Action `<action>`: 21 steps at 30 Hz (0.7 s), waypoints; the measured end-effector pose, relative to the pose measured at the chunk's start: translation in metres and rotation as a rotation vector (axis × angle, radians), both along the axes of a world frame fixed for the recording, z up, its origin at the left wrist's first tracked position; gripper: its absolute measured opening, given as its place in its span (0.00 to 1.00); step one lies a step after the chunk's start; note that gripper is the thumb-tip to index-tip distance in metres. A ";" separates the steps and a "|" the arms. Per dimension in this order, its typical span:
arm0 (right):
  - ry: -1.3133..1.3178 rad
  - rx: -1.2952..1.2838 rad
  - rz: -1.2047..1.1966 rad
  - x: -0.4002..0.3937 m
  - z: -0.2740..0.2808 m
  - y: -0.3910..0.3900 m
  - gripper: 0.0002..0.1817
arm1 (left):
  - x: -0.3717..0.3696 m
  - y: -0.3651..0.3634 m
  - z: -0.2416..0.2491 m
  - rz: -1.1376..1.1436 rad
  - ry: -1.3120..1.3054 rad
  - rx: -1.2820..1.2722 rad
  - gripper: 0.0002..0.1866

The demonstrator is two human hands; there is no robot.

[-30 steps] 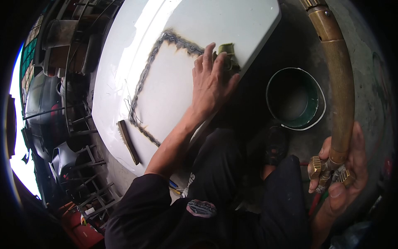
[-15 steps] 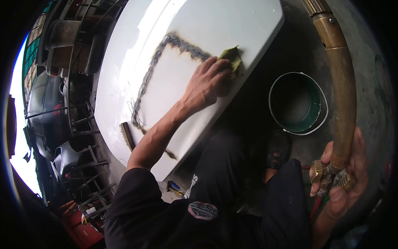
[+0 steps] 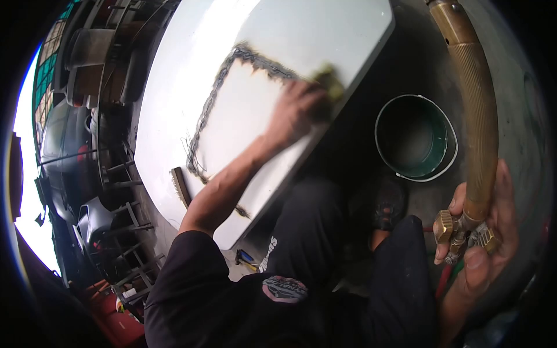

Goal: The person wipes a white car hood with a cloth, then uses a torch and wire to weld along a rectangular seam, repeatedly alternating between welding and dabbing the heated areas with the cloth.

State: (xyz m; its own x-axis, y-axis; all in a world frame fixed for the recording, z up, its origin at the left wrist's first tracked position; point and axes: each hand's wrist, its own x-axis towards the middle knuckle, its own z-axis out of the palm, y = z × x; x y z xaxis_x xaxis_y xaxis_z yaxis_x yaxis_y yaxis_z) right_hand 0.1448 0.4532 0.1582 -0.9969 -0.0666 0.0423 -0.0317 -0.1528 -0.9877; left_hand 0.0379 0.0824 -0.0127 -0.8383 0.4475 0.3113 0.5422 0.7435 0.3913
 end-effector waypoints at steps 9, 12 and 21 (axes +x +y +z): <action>-0.016 0.020 0.003 0.004 -0.012 0.001 0.56 | 0.090 0.050 0.037 -0.133 -0.332 0.335 0.31; -0.011 0.047 -0.035 0.004 -0.011 0.000 0.56 | 0.094 0.038 0.039 -0.054 -0.305 0.399 0.31; -0.011 0.018 -0.027 0.006 -0.012 0.001 0.56 | 0.079 0.024 0.049 0.149 -0.251 0.443 0.25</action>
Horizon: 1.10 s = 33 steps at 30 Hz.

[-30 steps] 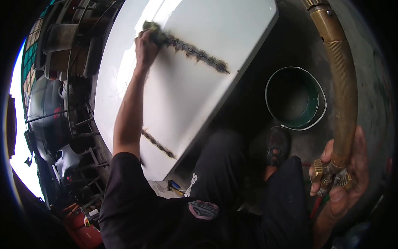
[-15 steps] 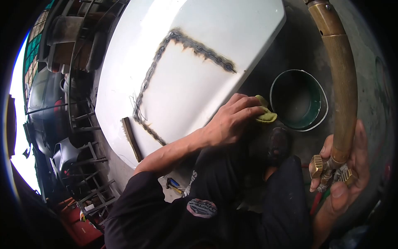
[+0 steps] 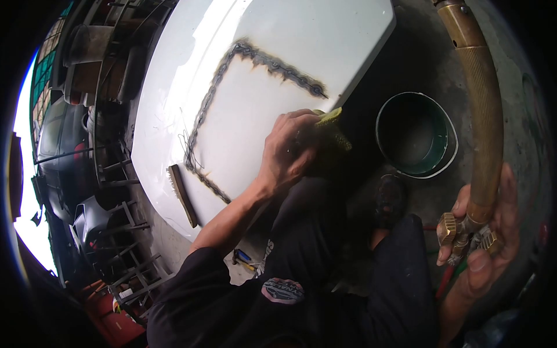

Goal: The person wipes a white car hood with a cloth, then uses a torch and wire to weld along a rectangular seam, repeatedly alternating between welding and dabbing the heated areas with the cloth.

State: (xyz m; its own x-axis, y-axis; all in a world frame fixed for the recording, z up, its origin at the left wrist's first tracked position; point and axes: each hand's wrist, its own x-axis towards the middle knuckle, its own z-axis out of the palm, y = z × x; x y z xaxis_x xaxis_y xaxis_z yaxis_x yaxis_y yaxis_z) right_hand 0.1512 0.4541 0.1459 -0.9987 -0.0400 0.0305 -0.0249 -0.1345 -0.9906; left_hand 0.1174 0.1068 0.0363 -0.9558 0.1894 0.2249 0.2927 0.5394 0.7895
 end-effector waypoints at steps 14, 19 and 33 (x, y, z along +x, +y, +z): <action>0.035 -0.022 0.032 0.006 -0.008 0.021 0.51 | -0.034 0.014 -0.014 0.256 0.050 0.069 0.21; 0.026 -0.047 0.076 0.007 -0.006 0.031 0.51 | -0.048 0.010 -0.018 0.227 0.160 -0.175 0.20; 0.018 0.012 0.003 0.009 -0.004 0.033 0.51 | -0.110 -0.084 -0.050 0.097 0.381 -0.522 0.24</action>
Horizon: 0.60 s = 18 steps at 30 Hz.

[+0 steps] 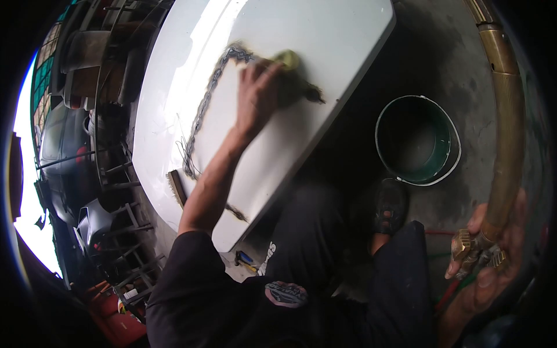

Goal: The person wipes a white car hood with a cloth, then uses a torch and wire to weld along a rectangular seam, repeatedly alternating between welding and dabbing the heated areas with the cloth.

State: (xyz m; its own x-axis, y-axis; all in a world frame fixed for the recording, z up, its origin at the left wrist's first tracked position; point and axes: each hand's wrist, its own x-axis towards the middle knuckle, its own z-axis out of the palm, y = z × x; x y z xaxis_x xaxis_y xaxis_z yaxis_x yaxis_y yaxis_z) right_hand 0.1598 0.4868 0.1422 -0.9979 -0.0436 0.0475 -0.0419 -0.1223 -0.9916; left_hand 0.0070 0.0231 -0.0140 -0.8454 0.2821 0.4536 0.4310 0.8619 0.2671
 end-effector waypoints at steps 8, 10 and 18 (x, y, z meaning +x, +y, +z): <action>-0.009 -0.055 -0.031 0.005 0.003 0.001 0.51 | -0.079 -0.091 0.007 0.537 0.014 -0.085 0.14; 0.003 -0.050 -0.038 0.000 0.005 -0.004 0.52 | -0.034 -0.010 -0.011 0.071 0.149 0.011 0.23; 0.006 -0.047 -0.010 0.001 0.004 -0.010 0.53 | 0.105 0.147 0.048 -0.363 -0.519 0.482 0.24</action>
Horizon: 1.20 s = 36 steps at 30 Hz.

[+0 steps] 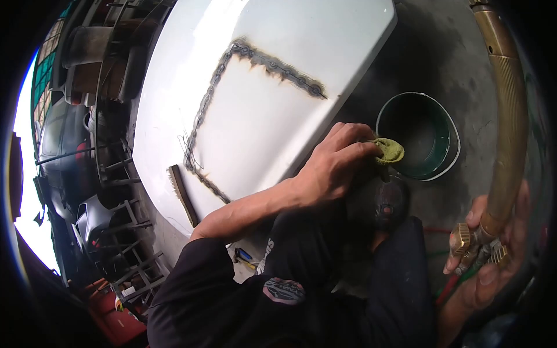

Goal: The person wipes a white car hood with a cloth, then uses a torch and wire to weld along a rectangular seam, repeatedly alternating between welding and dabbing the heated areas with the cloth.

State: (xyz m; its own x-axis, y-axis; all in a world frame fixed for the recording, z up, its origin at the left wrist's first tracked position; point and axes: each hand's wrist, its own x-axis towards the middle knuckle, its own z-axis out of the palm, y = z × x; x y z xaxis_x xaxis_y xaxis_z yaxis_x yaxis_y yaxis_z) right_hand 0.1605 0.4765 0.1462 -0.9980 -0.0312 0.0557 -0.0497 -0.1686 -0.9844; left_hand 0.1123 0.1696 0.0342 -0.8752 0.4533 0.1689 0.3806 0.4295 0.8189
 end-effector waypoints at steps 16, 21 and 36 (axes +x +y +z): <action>-0.057 0.019 -0.021 -0.003 0.001 0.003 0.57 | 0.011 -0.035 0.003 0.317 0.031 0.033 0.22; -0.026 0.031 -0.033 -0.005 0.000 0.002 0.56 | -0.002 -0.039 0.006 0.363 0.165 -0.055 0.21; -0.016 -0.014 0.040 -0.006 -0.008 0.002 0.52 | -0.060 -0.072 -0.062 0.390 0.507 -0.523 0.25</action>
State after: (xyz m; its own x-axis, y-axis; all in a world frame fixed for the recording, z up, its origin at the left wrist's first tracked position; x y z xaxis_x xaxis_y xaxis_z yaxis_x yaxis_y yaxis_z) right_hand 0.1544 0.4783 0.1384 -0.9967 -0.0699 0.0408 -0.0273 -0.1837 -0.9826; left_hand 0.0520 0.0972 -0.0278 -0.8602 0.2627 0.4370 0.3951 0.8852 0.2455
